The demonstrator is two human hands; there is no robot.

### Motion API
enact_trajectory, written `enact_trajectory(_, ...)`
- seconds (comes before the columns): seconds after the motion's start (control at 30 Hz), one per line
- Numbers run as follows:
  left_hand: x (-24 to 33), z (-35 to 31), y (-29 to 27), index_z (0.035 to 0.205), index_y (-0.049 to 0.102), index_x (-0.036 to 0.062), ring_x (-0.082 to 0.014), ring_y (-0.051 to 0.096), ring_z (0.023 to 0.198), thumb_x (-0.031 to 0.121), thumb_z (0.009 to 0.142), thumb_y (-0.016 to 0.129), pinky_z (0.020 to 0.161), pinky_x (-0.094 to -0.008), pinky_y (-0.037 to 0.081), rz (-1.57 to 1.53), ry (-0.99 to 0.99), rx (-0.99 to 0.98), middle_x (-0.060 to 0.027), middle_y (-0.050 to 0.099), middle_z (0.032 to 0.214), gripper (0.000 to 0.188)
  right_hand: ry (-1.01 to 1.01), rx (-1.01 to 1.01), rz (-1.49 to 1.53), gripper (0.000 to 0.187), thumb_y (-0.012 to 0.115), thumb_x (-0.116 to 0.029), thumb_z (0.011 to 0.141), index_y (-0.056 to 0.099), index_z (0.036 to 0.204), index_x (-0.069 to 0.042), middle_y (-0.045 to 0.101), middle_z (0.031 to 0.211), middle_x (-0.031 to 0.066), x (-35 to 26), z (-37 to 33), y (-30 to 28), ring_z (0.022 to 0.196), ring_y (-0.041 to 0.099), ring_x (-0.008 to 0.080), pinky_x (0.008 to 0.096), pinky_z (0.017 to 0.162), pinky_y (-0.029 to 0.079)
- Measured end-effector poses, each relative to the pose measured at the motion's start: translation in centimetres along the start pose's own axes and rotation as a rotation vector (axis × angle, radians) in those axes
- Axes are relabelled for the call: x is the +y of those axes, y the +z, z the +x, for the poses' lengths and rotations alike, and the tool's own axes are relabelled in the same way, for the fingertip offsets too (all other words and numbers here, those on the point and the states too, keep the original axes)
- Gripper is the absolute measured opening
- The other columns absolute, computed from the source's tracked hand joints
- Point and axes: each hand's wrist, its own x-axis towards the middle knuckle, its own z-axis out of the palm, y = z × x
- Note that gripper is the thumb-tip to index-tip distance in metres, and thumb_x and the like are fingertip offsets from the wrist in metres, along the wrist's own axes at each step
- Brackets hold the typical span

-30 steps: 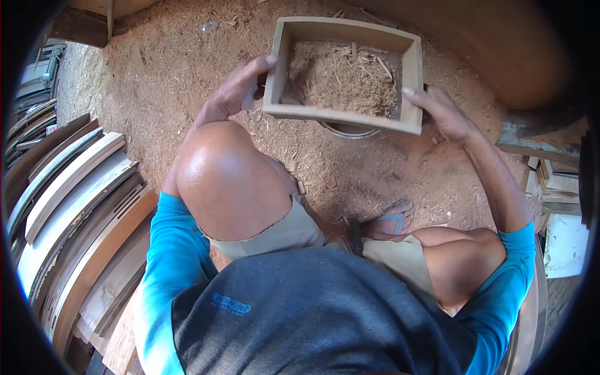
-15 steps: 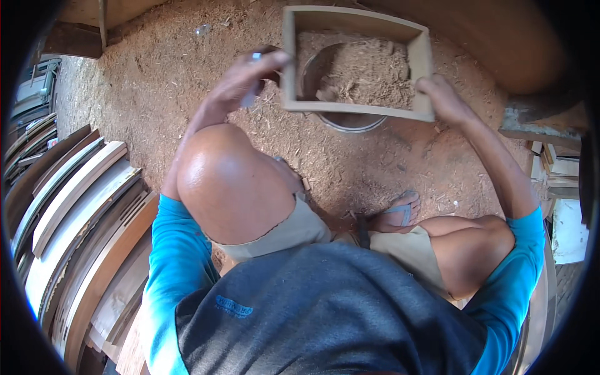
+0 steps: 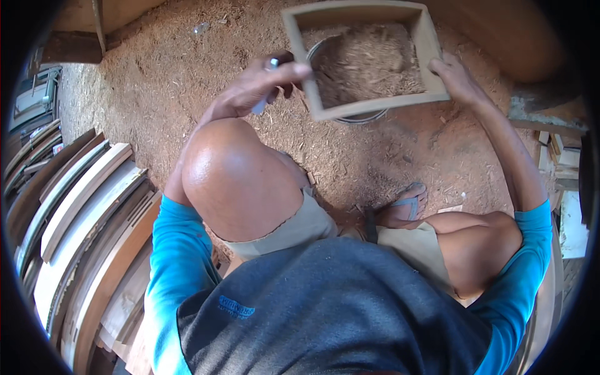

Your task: The person scoops sawdust into a wooden frame with a mesh bottom, shakes the frame over a bucket to sieve the fine particles, and then empties the coarse remains.

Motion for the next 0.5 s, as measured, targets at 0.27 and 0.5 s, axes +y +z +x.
enact_trajectory(0.27,-4.1,0.9,-1.2,0.119,0.058,0.0027,-0.0136,0.051,0.075,0.059,0.081,0.062,0.061,-0.0302,0.039,-0.249,-0.013,0.147,-0.0085,0.063,0.093,0.068,0.019,-0.034,-0.064,0.051,0.049,-0.040,0.093,0.060,0.116,0.005,0.069,0.103,0.0173,-3.1,-2.6,1.2,0.092,0.066,0.0243,0.0406,0.086,0.050)
enact_trajectory(0.5,-3.6,0.8,-0.7,0.122,0.056,0.0036,-0.0186,0.053,0.078,0.057,0.079,0.066,0.062,-0.0304,0.040,-0.498,-0.088,0.304,-0.0125,0.060,0.099,0.069,-0.149,-0.055,-0.247,0.061,0.051,-0.042,0.092,0.051,0.132,0.005,0.067,0.111,0.0205,-6.9,-3.7,2.4,0.099,0.067,0.0245,0.0412,0.091,0.051)
